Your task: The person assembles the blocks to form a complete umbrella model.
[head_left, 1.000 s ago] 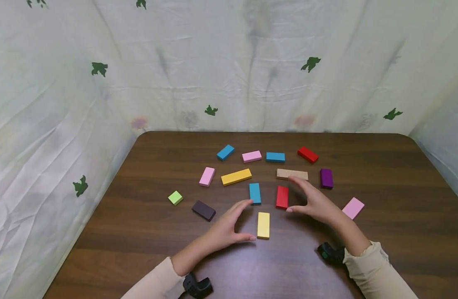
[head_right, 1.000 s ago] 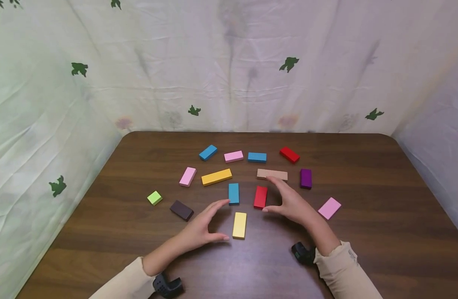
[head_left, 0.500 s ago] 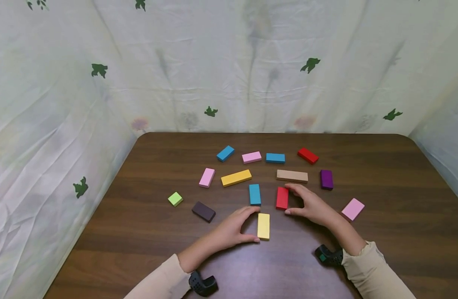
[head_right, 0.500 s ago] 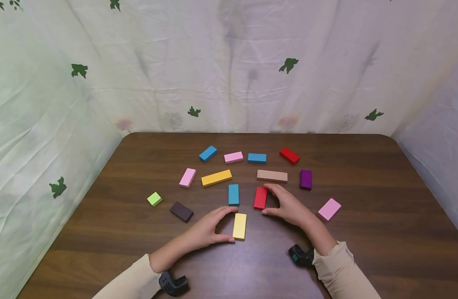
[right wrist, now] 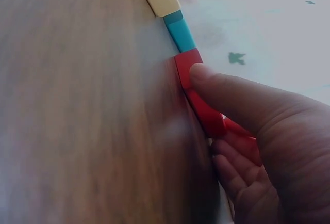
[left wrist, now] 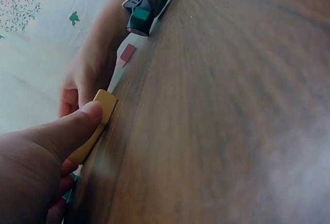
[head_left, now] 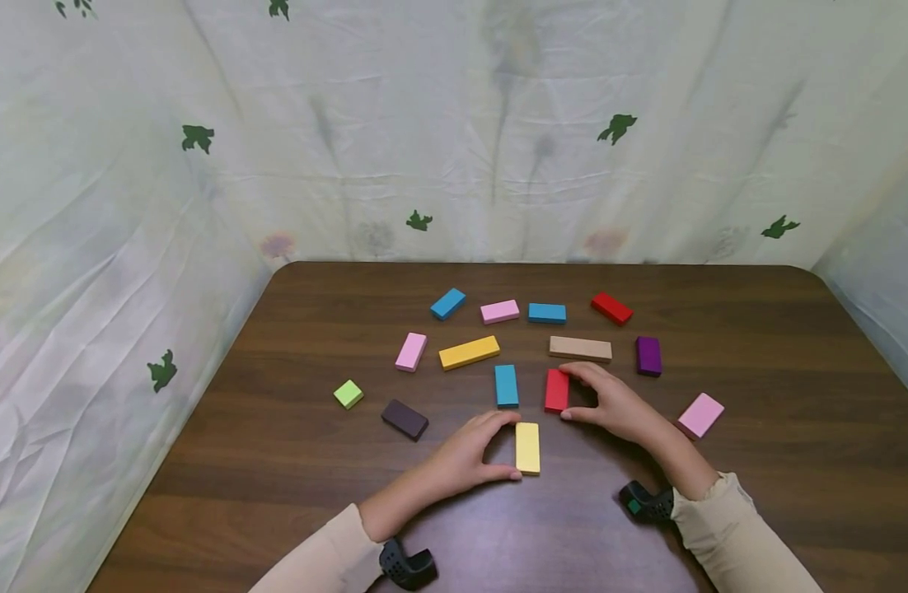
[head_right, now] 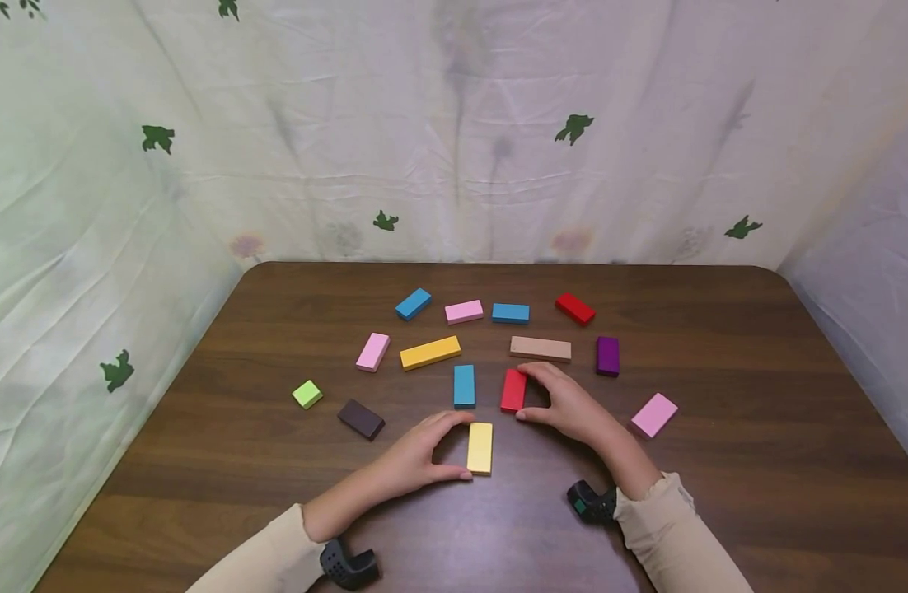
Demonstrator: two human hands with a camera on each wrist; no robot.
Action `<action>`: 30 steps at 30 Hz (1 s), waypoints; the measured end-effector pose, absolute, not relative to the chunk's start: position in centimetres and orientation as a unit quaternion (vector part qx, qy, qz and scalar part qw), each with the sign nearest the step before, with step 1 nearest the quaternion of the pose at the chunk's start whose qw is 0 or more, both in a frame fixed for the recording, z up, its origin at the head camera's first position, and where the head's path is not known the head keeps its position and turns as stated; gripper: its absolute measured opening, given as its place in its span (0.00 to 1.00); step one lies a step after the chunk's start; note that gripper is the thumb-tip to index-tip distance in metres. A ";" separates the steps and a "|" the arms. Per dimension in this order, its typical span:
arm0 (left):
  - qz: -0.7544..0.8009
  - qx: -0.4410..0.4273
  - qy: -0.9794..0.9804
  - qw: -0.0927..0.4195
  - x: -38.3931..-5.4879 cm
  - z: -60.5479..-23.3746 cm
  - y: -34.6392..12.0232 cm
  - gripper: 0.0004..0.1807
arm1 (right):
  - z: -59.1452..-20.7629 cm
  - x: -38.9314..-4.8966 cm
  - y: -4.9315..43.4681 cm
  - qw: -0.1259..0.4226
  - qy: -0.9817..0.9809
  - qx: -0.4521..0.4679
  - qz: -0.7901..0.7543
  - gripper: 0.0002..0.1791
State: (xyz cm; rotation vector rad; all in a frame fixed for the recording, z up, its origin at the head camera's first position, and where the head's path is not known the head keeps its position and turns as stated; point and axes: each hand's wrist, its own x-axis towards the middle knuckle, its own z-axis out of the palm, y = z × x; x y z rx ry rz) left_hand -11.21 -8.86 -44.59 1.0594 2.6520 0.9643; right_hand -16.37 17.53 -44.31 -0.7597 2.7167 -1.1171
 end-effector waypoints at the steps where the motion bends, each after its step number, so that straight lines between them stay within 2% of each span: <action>1: 0.318 0.349 0.879 0.063 -11.2 -44.6 -8.8 0.37 | -44.3 -16.4 17.4 0.054 0.894 -0.250 -0.369 0.37; 30: 0.305 0.354 0.883 0.038 -12.0 -45.4 -7.8 0.37 | -44.8 -17.5 16.2 0.076 0.872 -0.280 -0.395 0.35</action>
